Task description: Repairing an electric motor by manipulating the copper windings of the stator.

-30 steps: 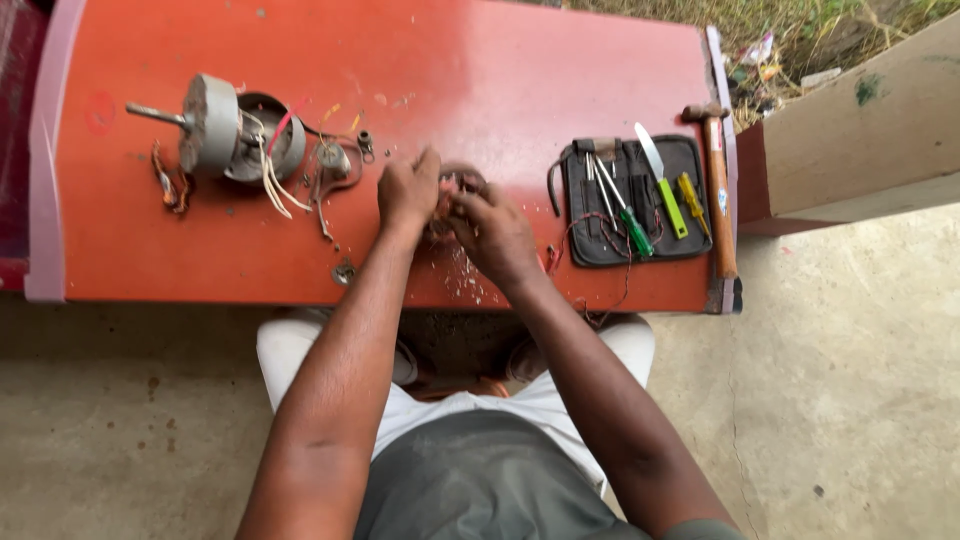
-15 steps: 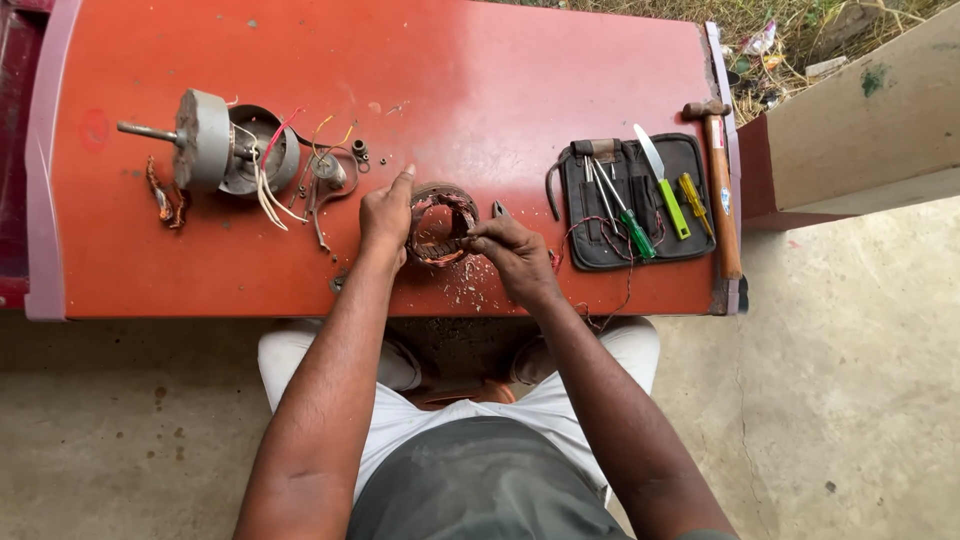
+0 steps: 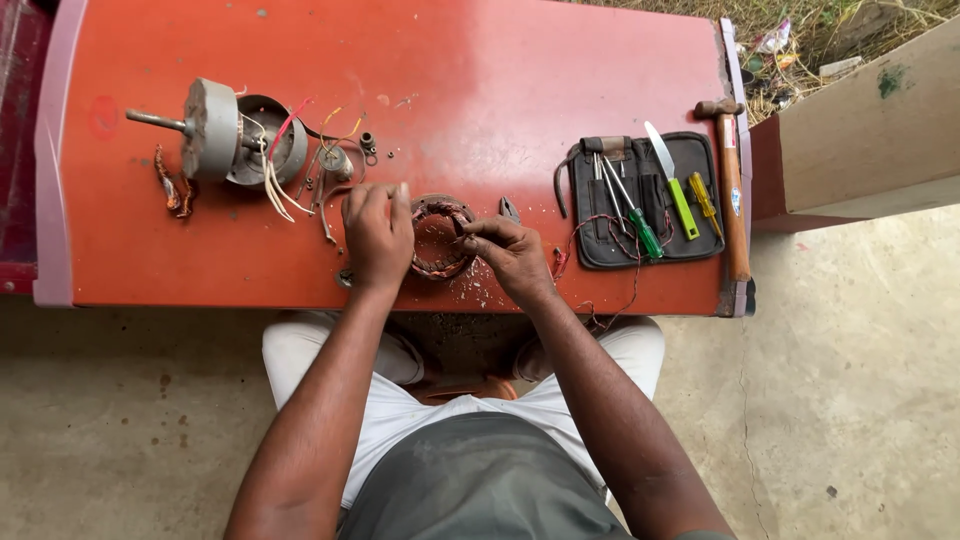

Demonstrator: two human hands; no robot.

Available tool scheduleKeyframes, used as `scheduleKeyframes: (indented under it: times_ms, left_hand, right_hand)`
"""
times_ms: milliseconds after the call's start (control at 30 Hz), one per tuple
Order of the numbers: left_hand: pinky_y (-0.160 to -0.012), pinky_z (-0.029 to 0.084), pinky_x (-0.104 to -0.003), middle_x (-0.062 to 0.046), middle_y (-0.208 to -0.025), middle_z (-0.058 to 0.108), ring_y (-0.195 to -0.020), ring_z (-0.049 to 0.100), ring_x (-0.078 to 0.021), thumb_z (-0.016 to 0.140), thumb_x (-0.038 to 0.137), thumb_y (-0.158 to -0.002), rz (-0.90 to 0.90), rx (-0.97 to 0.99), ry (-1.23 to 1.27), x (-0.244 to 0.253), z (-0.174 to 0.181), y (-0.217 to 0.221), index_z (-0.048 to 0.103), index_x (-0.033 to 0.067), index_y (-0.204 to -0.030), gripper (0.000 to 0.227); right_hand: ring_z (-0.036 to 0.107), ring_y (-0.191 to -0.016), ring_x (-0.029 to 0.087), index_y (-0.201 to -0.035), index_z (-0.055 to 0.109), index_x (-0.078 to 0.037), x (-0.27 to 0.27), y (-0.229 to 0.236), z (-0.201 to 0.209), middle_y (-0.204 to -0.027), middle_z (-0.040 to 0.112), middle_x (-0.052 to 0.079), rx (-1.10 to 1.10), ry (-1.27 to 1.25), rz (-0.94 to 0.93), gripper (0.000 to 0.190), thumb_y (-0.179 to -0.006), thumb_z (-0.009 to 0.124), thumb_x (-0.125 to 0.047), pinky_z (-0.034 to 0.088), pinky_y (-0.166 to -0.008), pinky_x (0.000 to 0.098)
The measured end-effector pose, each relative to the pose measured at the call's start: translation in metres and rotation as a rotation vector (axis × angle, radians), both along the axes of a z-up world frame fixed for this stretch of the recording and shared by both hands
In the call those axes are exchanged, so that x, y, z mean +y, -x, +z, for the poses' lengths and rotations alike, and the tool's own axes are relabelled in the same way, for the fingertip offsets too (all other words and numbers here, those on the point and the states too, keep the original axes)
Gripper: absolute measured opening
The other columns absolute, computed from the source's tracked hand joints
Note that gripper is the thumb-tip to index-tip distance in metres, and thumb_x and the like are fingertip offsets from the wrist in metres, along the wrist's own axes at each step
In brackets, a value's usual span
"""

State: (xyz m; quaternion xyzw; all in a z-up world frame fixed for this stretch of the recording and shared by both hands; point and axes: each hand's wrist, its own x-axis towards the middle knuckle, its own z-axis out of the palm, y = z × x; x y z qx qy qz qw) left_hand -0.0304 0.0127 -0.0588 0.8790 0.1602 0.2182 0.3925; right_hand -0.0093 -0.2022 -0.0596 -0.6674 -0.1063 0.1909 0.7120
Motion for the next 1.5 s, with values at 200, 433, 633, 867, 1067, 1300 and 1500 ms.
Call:
scheduleKeyframes:
  times_ms: [200, 433, 633, 867, 1067, 1300, 1500]
  left_hand:
    - [-0.094, 0.049, -0.049, -0.021, -0.111, 0.070, -0.106, 0.061, -0.0360, 0.074, 0.018, -0.085, -0.499, -0.244, -0.115, -0.004, 0.071, 0.038, 0.070, -0.0048, -0.117, 0.039]
    - [-0.084, 0.055, -0.039, -0.012, -0.093, 0.076, -0.093, 0.069, -0.0273, 0.073, 0.008, -0.090, -0.474, -0.021, 0.116, 0.003, 0.028, 0.040, 0.078, 0.0018, -0.102, 0.013]
    - [-0.068, 0.055, -0.024, -0.001, -0.084, 0.071, -0.074, 0.065, -0.0072, 0.069, 0.009, -0.098, -0.402, 0.069, 0.956, 0.015, -0.009, 0.044, 0.076, 0.0009, -0.100, 0.011]
    - [-0.058, 0.038, -0.020, 0.003, -0.076, 0.061, -0.065, 0.049, -0.0046, 0.068, 0.011, -0.102, -0.330, -0.081, 1.435, 0.018, 0.014, 0.037, 0.073, 0.0008, -0.099, 0.011]
    - [-0.073, 0.051, -0.024, -0.002, -0.088, 0.071, -0.080, 0.062, -0.0089, 0.077, 0.010, -0.094, -0.315, -0.066, 0.790, 0.020, 0.037, 0.036, 0.077, 0.0029, -0.098, 0.008]
    - [-0.075, 0.056, -0.029, -0.008, -0.091, 0.075, -0.085, 0.070, -0.0133, 0.078, 0.007, -0.089, -0.506, -0.053, 0.247, 0.008, 0.068, 0.041, 0.078, 0.0012, -0.096, 0.009]
    - [-0.070, 0.052, -0.025, -0.002, -0.084, 0.071, -0.078, 0.062, -0.0088, 0.075, 0.009, -0.097, -0.378, -0.026, 0.656, 0.024, 0.051, 0.054, 0.077, 0.0030, -0.096, 0.007]
  right_hand:
    - [0.070, -0.100, 0.012, -0.117, 0.073, -0.003, 0.010, -0.010, -0.010, -0.107, 0.074, 0.005, -0.036, -0.041, 0.034, 0.019, -0.099, 0.069, -0.005, 0.058, -0.091, 0.0286]
    - [0.070, -0.097, 0.011, -0.115, 0.073, -0.004, 0.016, -0.014, -0.016, -0.103, 0.074, 0.003, -0.001, -0.009, 0.019, 0.017, -0.099, 0.070, -0.006, 0.058, -0.089, 0.0278]
    - [0.067, -0.098, 0.011, -0.112, 0.074, -0.003, 0.028, -0.012, -0.001, -0.104, 0.070, 0.002, -0.192, 0.179, 0.052, 0.015, -0.097, 0.072, -0.005, 0.057, -0.087, 0.0276]
    - [0.067, -0.100, 0.011, -0.113, 0.072, -0.004, 0.029, -0.015, -0.008, -0.106, 0.069, 0.002, -0.011, 0.131, 0.027, 0.016, -0.099, 0.069, -0.010, 0.058, -0.090, 0.0282]
    - [0.068, -0.101, 0.011, -0.115, 0.072, -0.004, 0.028, -0.018, 0.000, -0.107, 0.071, 0.004, 0.027, 0.138, 0.040, 0.018, -0.099, 0.069, -0.012, 0.059, -0.091, 0.0297]
    - [0.068, -0.102, 0.012, -0.115, 0.072, -0.006, 0.027, -0.017, 0.000, -0.108, 0.070, 0.004, 0.014, 0.170, 0.058, 0.018, -0.098, 0.070, -0.012, 0.059, -0.092, 0.0304]
    - [0.068, -0.104, 0.012, -0.115, 0.072, -0.004, 0.025, -0.018, -0.007, -0.109, 0.071, 0.004, -0.002, 0.143, 0.056, 0.018, -0.098, 0.071, -0.012, 0.059, -0.094, 0.0304]
